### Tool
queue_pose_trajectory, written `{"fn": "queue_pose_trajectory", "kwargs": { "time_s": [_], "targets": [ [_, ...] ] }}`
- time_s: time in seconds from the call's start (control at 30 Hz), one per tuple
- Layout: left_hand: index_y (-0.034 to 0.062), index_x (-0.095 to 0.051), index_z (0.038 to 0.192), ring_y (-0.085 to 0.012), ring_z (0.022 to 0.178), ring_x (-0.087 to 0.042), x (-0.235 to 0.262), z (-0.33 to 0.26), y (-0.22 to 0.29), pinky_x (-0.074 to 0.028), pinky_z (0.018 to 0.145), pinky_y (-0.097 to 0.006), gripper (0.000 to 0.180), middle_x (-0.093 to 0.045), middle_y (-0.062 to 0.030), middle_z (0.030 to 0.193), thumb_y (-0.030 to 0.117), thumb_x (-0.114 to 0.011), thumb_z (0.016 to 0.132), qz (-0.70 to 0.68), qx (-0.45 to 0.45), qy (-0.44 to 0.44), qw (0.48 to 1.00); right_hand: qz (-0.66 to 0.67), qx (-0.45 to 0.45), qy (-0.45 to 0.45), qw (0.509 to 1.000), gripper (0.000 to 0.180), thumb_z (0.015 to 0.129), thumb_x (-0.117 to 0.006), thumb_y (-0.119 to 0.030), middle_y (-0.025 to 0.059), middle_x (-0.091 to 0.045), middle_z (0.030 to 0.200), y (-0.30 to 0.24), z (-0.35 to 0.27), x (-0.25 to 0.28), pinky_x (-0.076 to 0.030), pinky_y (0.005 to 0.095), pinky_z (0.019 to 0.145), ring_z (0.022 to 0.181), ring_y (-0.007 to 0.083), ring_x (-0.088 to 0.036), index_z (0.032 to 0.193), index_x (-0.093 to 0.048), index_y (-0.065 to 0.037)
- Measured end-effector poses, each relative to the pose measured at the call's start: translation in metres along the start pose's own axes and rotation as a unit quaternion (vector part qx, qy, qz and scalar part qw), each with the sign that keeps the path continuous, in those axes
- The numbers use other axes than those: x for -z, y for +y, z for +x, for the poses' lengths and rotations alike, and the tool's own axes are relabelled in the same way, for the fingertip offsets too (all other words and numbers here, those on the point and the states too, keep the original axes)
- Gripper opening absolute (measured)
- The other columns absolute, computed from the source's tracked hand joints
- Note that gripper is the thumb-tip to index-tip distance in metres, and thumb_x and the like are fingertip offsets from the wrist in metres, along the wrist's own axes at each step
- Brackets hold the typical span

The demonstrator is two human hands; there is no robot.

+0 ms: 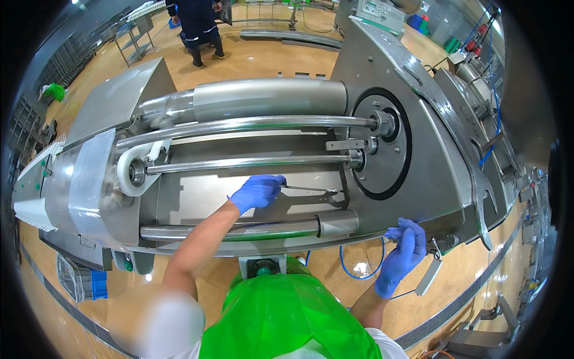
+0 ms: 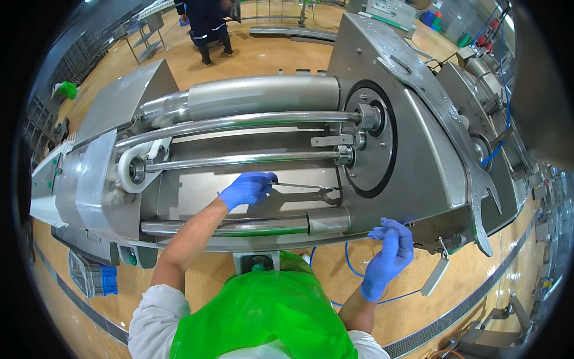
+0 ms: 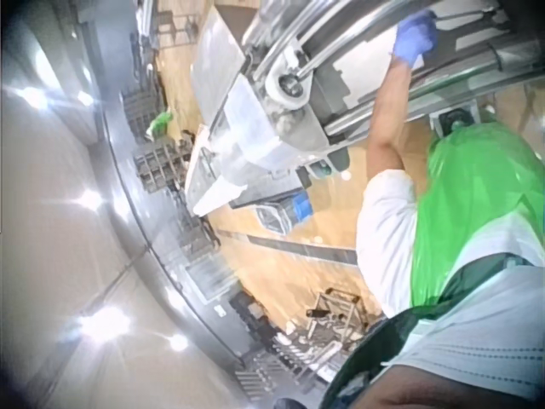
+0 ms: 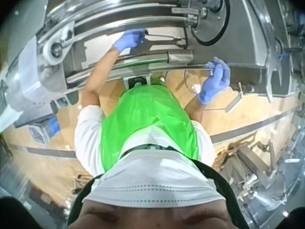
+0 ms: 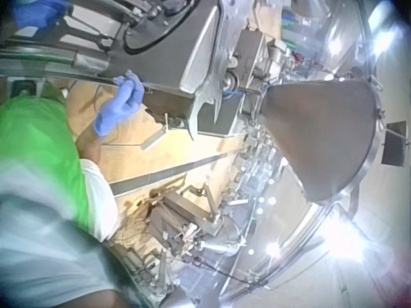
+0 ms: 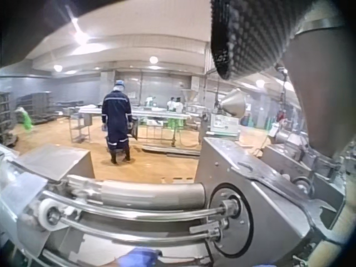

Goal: The person assembles cylindrical metal parts onto a machine using a wrench. They insert the parts into slots on the machine and tighten them with the wrench, repeating the process for multiple parts.

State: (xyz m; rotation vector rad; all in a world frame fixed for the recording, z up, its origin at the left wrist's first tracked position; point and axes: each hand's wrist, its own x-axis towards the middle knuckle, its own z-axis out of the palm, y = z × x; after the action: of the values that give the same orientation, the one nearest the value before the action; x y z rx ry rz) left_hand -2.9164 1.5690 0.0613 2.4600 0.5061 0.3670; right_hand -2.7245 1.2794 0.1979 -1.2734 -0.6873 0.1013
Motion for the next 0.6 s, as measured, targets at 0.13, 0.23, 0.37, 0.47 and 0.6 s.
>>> {"fn": "queue_pose_trajectory", "kwargs": {
  "time_s": [0.13,0.23,0.37,0.47,0.6],
  "targets": [
    [0.0062,-0.061,0.106,-0.0418,0.082,-0.062,0.036,0.012,0.05,-0.048,0.07,-0.05,0.022,-0.065,-0.021,0.083,0.022,-0.053,0.093,0.094,0.069,-0.135,0.984,-0.064,0.005,-0.076,0.995,0.017,0.087,-0.052,0.003,0.0115,-0.066,0.088,0.001,-0.018,-0.008,-0.051,0.0263,0.068,0.072,0.0154,-0.062,0.097,-0.065,0.004],
    [0.0061,-0.063,0.105,-0.0418,0.078,-0.063,0.053,0.01,0.062,-0.049,0.07,-0.048,0.023,-0.066,-0.0212,0.083,0.021,-0.052,0.092,0.05,0.055,-0.11,0.991,-0.133,0.018,-0.141,0.981,0.016,0.083,-0.058,0.003,0.0109,-0.066,0.084,0.007,-0.03,-0.017,-0.05,0.0274,0.067,0.072,0.0158,-0.062,0.097,-0.066,0.003],
    [-0.0002,-0.064,0.105,-0.032,0.081,-0.064,0.065,-0.023,0.047,-0.049,0.07,-0.042,0.026,-0.067,-0.0168,0.092,0.018,-0.052,0.09,-0.133,0.008,-0.014,0.991,-0.153,0.041,-0.155,0.975,0.018,0.081,-0.063,0.003,0.0106,-0.065,0.08,0.01,-0.043,-0.03,-0.05,0.0279,0.067,0.071,0.0168,-0.063,0.098,-0.067,0.001],
    [-0.001,-0.063,0.11,-0.0149,0.076,-0.059,0.066,-0.051,0.053,-0.047,0.064,-0.03,0.027,-0.066,-0.006,0.093,0.016,-0.053,0.091,-0.34,0.122,-0.008,0.932,-0.19,0.087,-0.194,0.958,0.032,0.079,-0.07,-0.008,0.014,-0.065,0.091,0.013,-0.055,-0.046,-0.052,0.034,0.072,0.08,0.0255,-0.063,0.11,-0.065,-0.003],
    [0.0001,-0.059,0.119,-0.0012,0.072,-0.051,0.055,-0.078,0.105,-0.042,0.061,-0.017,0.03,-0.063,0.0008,0.093,0.013,-0.054,0.093,-0.599,0.186,0.025,0.779,-0.263,0.176,-0.337,0.887,0.066,0.067,-0.079,-0.017,0.0183,-0.056,0.118,0.003,-0.065,-0.093,-0.048,0.042,0.083,0.101,0.0349,-0.056,0.129,-0.057,-0.013]
  ]
}}
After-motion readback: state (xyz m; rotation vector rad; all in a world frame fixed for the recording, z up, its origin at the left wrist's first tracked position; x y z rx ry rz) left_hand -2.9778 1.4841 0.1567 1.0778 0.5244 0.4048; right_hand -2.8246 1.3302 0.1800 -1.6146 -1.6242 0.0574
